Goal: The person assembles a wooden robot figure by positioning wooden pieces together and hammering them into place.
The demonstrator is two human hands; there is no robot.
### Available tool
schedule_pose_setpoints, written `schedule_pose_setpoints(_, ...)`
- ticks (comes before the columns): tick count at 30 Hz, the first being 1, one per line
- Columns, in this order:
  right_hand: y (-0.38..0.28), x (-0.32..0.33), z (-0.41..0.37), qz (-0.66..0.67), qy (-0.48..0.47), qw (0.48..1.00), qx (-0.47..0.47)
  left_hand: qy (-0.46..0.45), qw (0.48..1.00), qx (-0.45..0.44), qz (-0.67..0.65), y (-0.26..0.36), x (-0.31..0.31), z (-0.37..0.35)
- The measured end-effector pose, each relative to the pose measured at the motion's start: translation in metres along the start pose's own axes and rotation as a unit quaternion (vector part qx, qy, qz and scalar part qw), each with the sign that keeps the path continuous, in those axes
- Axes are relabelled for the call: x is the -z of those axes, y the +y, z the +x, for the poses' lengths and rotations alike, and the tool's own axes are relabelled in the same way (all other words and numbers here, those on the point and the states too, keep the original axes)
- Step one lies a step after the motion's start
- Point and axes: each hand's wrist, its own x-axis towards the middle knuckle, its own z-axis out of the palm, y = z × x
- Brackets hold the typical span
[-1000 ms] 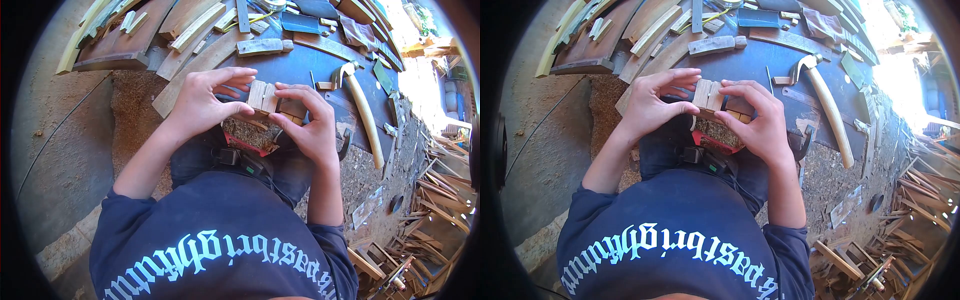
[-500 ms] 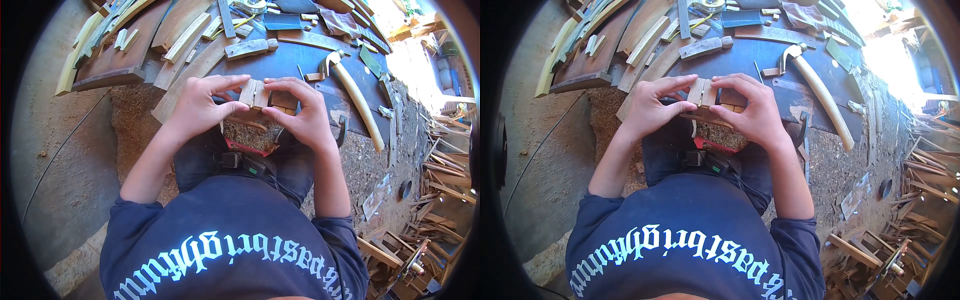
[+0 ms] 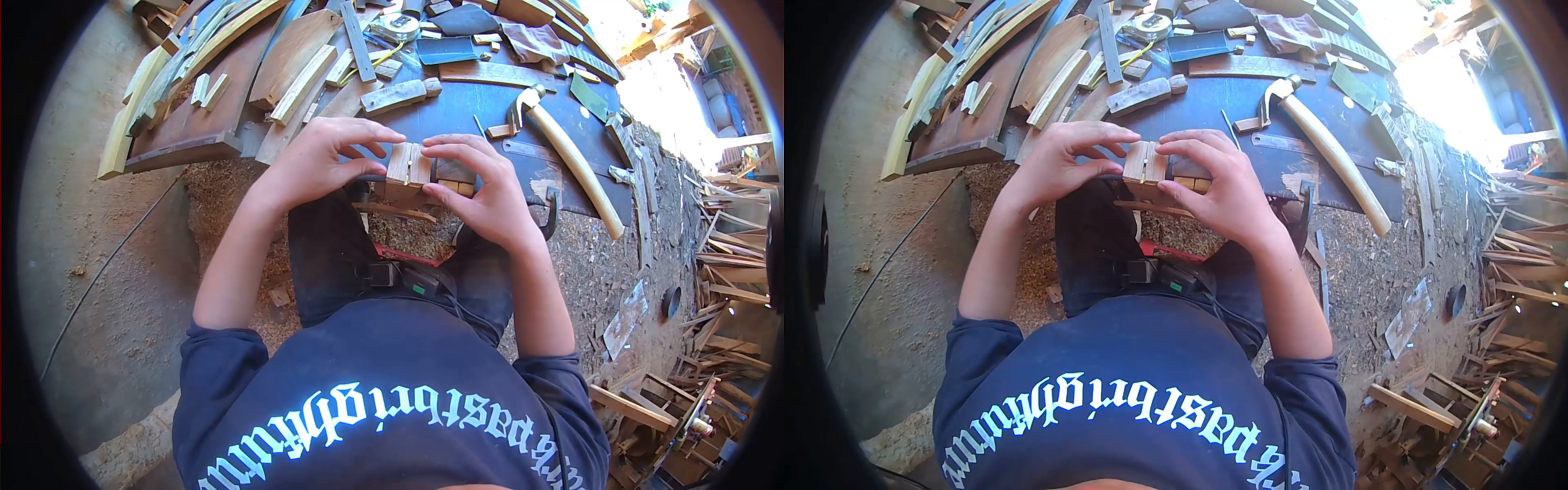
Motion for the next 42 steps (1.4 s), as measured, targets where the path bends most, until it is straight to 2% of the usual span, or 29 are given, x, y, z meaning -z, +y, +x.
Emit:
schedule_pose_setpoints(2, 0.003, -0.002, -0.002, -0.006, 0.008, 1.000, 0.007, -0.001, 1.000, -0.017, 0.021, -0.002, -0.002, 0.004)
schedule_pose_setpoints(8, 0.006, -0.005, -0.003, -0.011, 0.015, 1.000, 0.010, 0.006, 1.000, 0.025, -0.008, 0.000, -0.006, -0.003)
schedule_pose_setpoints(13, 0.000, -0.004, -0.006, -0.032, 0.040, 0.999, 0.010, 0.053, 0.998, 0.023, 0.017, 0.012, -0.007, -0.014)
schedule_pose_setpoints(26, 0.008, -0.004, -0.007, 0.022, 0.039, 0.999, -0.032, 0.081, 0.997, 0.003, 0.007, 0.000, -0.014, -0.009)
schedule_pose_setpoints(37, 0.010, -0.002, -0.006, 0.033, 0.026, 0.999, -0.031, 0.033, 0.999, 0.037, 0.013, 0.009, -0.007, -0.005)
schedule_pose_setpoints(42, 0.007, 0.003, -0.009, -0.036, 0.038, 0.999, 0.005, 0.035, 0.998, 0.047, 0.025, 0.018, -0.009, -0.012)
